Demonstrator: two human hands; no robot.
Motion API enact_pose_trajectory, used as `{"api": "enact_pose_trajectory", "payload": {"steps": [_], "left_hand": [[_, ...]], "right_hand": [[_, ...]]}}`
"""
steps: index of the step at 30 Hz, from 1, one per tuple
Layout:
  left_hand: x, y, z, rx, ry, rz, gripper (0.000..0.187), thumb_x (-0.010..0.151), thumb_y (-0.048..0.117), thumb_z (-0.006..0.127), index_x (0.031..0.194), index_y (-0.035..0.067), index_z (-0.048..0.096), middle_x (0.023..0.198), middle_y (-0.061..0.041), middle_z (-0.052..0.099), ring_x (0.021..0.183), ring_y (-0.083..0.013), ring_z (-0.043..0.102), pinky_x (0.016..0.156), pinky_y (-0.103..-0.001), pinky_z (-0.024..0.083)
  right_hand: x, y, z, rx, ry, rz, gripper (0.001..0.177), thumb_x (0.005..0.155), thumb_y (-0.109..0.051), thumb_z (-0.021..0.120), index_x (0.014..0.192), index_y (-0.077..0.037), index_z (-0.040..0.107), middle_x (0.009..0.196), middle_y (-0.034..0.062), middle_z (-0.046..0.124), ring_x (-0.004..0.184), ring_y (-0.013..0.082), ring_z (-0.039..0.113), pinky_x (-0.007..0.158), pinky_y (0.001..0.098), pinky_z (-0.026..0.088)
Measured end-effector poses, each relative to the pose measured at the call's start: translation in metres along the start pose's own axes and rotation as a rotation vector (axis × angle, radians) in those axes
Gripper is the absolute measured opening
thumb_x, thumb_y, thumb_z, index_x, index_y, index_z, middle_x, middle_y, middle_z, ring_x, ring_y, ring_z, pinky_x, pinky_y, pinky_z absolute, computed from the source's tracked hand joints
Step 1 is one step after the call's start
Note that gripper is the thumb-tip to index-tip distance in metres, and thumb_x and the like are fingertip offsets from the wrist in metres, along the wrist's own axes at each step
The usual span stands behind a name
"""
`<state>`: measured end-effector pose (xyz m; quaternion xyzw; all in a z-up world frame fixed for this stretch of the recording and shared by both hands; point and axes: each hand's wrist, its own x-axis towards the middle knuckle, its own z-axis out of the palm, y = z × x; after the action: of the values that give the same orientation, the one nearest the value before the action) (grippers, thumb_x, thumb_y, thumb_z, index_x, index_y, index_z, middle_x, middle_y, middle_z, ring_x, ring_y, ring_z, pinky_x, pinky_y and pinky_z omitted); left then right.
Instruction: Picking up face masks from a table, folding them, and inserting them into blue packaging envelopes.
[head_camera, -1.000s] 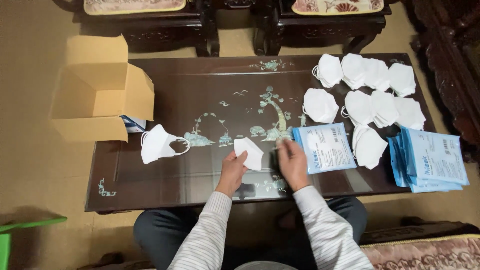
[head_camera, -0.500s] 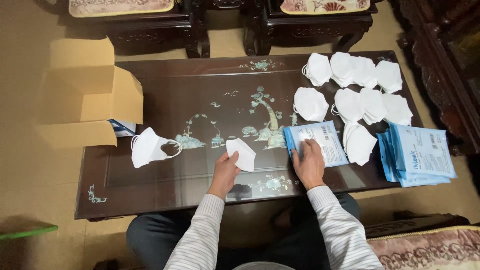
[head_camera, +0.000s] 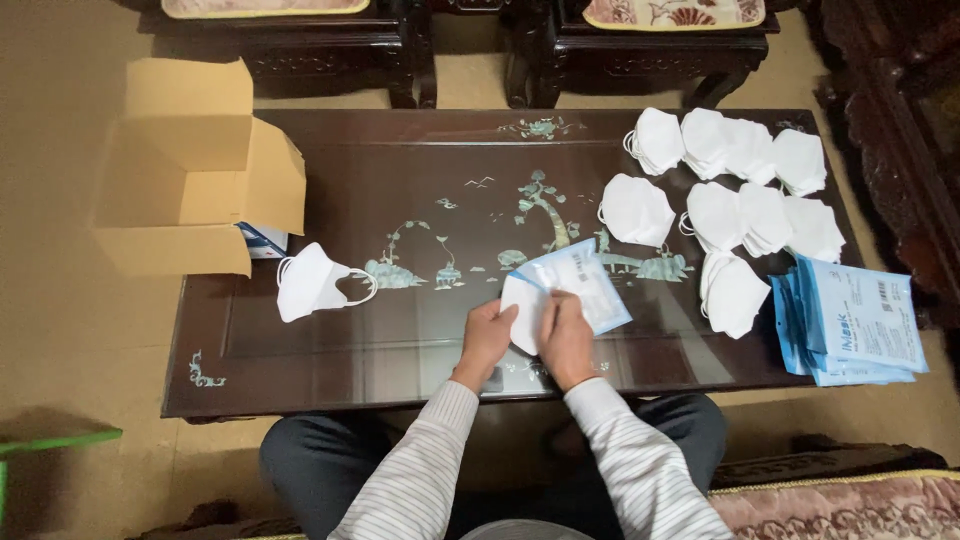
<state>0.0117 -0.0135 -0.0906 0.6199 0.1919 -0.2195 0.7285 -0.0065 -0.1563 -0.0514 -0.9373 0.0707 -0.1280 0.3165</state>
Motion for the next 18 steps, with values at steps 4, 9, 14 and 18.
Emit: {"api": "enact_pose_trajectory", "payload": {"steps": [4,9,14,18], "left_hand": [[-0.023,0.026,-0.007,0.075,0.129,0.037,0.038,0.104,0.029,0.061,0.13,0.001,0.069,0.116,-0.019,0.072,0.111,-0.0255,0.068,0.09,-0.041,0.058],[-0.057,0.069,-0.009,-0.106,0.093,-0.031,0.052,0.106,0.037,0.054,0.138,-0.003,0.059,0.132,-0.023,0.063,0.122,-0.0293,0.06,0.1,-0.042,0.053],[-0.123,0.149,0.005,-0.226,-0.03,-0.074,0.074,0.105,0.053,0.045,0.151,-0.004,0.041,0.152,-0.03,0.047,0.141,-0.0429,0.047,0.115,-0.049,0.043],[-0.116,0.138,0.014,-0.172,-0.076,-0.088,0.07,0.103,0.048,0.056,0.153,0.002,0.041,0.153,-0.024,0.047,0.142,-0.0411,0.045,0.117,-0.052,0.039]], "right_hand": [[-0.015,-0.022,0.021,-0.022,0.071,-0.161,0.017,0.104,-0.021,0.052,0.104,-0.005,0.058,0.113,0.0183,0.075,0.095,0.0375,0.074,0.077,0.0489,0.059],[-0.007,-0.014,0.027,-0.052,0.146,-0.333,0.02,0.101,-0.03,0.064,0.104,-0.011,0.069,0.116,0.0096,0.074,0.106,0.0264,0.073,0.089,0.0356,0.057],[0.024,0.01,-0.001,-0.015,0.0,-0.429,0.051,0.105,-0.031,0.057,0.139,0.006,0.055,0.146,0.0272,0.054,0.142,0.0419,0.045,0.123,0.0509,0.026],[0.023,0.014,-0.004,-0.098,-0.115,-0.435,0.057,0.107,-0.029,0.05,0.152,0.007,0.043,0.155,0.029,0.043,0.148,0.0428,0.036,0.125,0.0541,0.018]]}}
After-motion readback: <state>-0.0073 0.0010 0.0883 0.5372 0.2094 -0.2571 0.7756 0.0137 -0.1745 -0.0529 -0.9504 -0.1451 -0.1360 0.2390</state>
